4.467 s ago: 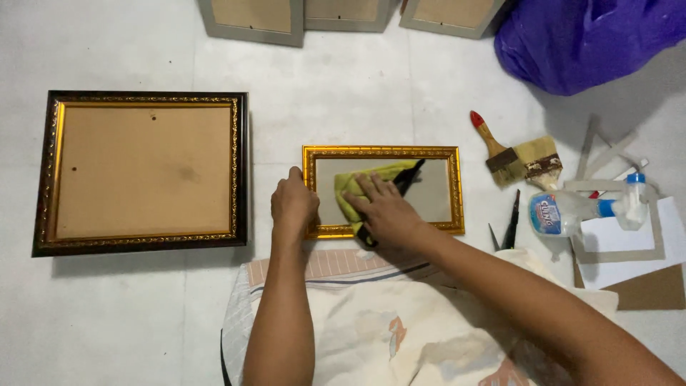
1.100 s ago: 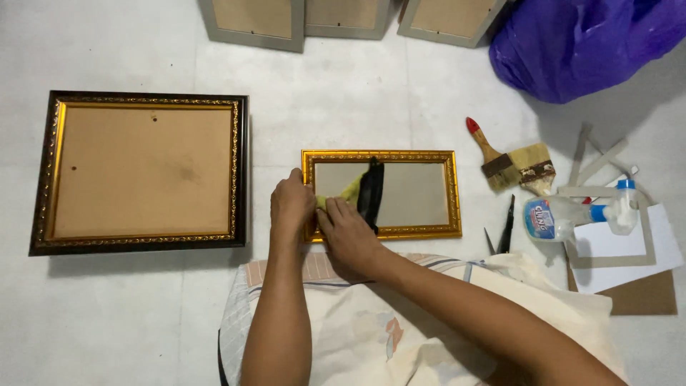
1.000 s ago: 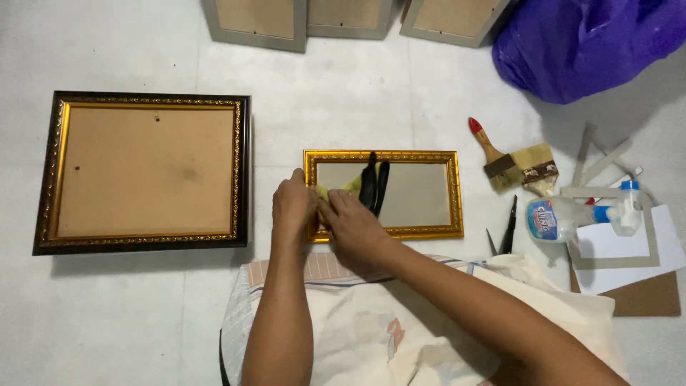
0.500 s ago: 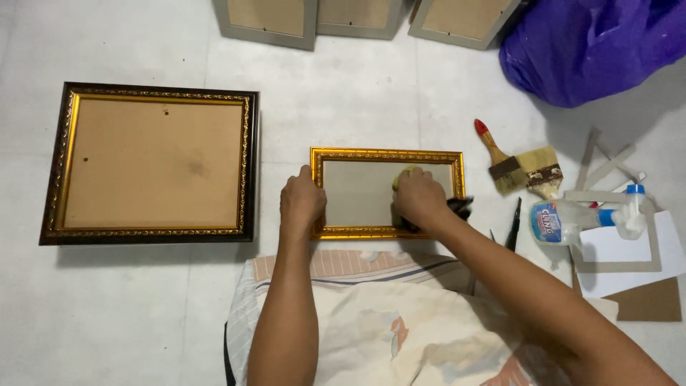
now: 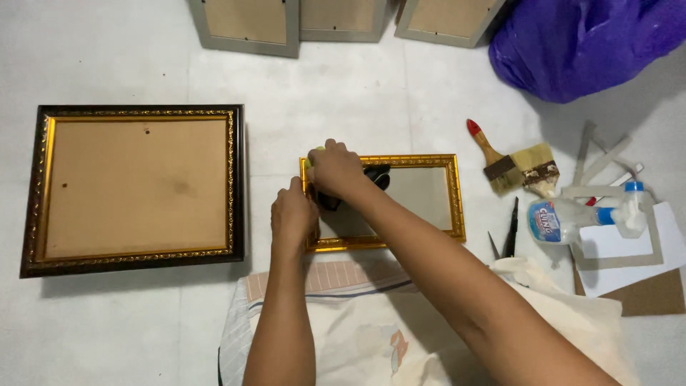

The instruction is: Cleaning a gold-colored picture frame using a cloth and a brush on a workshop floor.

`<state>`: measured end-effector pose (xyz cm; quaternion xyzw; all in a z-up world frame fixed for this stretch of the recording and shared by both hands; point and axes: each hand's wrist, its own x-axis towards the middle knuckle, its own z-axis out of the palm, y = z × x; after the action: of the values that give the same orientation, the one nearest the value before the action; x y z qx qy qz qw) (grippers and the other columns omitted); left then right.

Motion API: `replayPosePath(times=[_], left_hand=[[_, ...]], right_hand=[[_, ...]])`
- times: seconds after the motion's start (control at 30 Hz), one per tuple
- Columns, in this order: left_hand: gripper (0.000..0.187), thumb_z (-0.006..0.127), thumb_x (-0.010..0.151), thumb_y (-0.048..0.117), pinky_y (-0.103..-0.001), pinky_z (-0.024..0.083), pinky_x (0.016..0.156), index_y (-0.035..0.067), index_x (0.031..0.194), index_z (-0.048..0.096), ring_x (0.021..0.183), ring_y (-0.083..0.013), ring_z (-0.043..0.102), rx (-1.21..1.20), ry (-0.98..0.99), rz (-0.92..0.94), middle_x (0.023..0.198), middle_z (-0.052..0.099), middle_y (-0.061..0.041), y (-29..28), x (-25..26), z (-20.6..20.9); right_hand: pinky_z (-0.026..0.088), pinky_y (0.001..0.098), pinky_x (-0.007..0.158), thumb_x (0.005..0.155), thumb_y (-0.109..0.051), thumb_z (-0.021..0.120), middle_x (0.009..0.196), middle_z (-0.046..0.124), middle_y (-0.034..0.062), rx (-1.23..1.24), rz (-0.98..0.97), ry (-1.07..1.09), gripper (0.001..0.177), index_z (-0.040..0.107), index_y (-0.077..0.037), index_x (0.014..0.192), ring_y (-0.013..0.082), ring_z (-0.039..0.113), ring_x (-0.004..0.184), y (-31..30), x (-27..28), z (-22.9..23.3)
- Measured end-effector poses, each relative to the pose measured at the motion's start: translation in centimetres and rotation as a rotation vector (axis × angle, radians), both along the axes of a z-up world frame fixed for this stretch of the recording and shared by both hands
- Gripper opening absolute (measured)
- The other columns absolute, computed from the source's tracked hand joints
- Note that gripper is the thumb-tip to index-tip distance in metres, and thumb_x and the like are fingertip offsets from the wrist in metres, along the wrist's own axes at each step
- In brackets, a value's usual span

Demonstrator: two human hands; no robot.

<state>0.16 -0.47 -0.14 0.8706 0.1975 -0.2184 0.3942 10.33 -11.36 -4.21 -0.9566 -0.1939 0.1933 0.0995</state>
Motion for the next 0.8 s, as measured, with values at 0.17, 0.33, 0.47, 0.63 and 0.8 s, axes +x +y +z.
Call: replayPosePath(times=[0.17,0.33,0.47,0.63,0.8], left_hand=[[0.040,0.062,0.094,0.011,-0.062,0.056,0.086,-0.001,0.131,0.052,0.110,-0.0527,0.065,0.039,0.012,-0.005,0.114,0.060,-0.032,0.0,0.3,-0.9],[0.038,0.061,0.094,0.013,-0.061,0.056,0.086,0.002,0.129,0.052,0.110,-0.0514,0.065,0.039,0.027,0.001,0.114,0.060,-0.030,-0.1,0.2,-1.6],[0.040,0.062,0.094,0.015,-0.061,0.056,0.088,0.002,0.130,0.052,0.112,-0.0519,0.065,0.045,0.042,-0.001,0.115,0.060,-0.030,-0.1,0.4,-1.6],[0.039,0.063,0.093,0.016,-0.061,0.056,0.087,0.002,0.129,0.052,0.112,-0.0520,0.065,0.061,0.027,-0.015,0.114,0.060,-0.029,-0.1,0.4,-2.1],[0.038,0.063,0.094,0.013,-0.060,0.057,0.085,-0.002,0.127,0.054,0.110,-0.0523,0.066,0.039,0.014,0.001,0.113,0.062,-0.032,-0.2,0.0,-0.2]], right_hand=[[0.056,0.0579,0.088,0.092,-0.038,0.061,0.109,0.064,0.0203,-0.027,-0.070,0.041,0.036,0.078,-0.017,0.116,0.0432,0.066,0.110,-4.5,2.6,-0.6],[0.056,0.0604,0.091,0.090,-0.043,0.062,0.111,0.069,0.0206,-0.100,-0.166,0.057,0.036,0.080,-0.024,0.115,0.0439,0.068,0.112,-12.7,3.3,1.0],[0.055,0.0573,0.092,0.093,-0.036,0.058,0.115,0.072,0.0201,-0.183,-0.318,0.090,0.038,0.077,-0.024,0.123,0.0436,0.068,0.114,-17.3,2.4,5.1],[0.055,0.0581,0.094,0.096,-0.037,0.055,0.118,0.068,0.0237,-0.226,-0.355,0.056,0.042,0.074,-0.021,0.130,0.0461,0.066,0.116,-21.9,1.4,4.6],[0.056,0.0563,0.093,0.094,-0.027,0.054,0.121,0.060,0.0313,-0.179,-0.325,0.071,0.050,0.064,-0.010,0.141,0.0525,0.063,0.117,-24.0,-1.0,4.7]])
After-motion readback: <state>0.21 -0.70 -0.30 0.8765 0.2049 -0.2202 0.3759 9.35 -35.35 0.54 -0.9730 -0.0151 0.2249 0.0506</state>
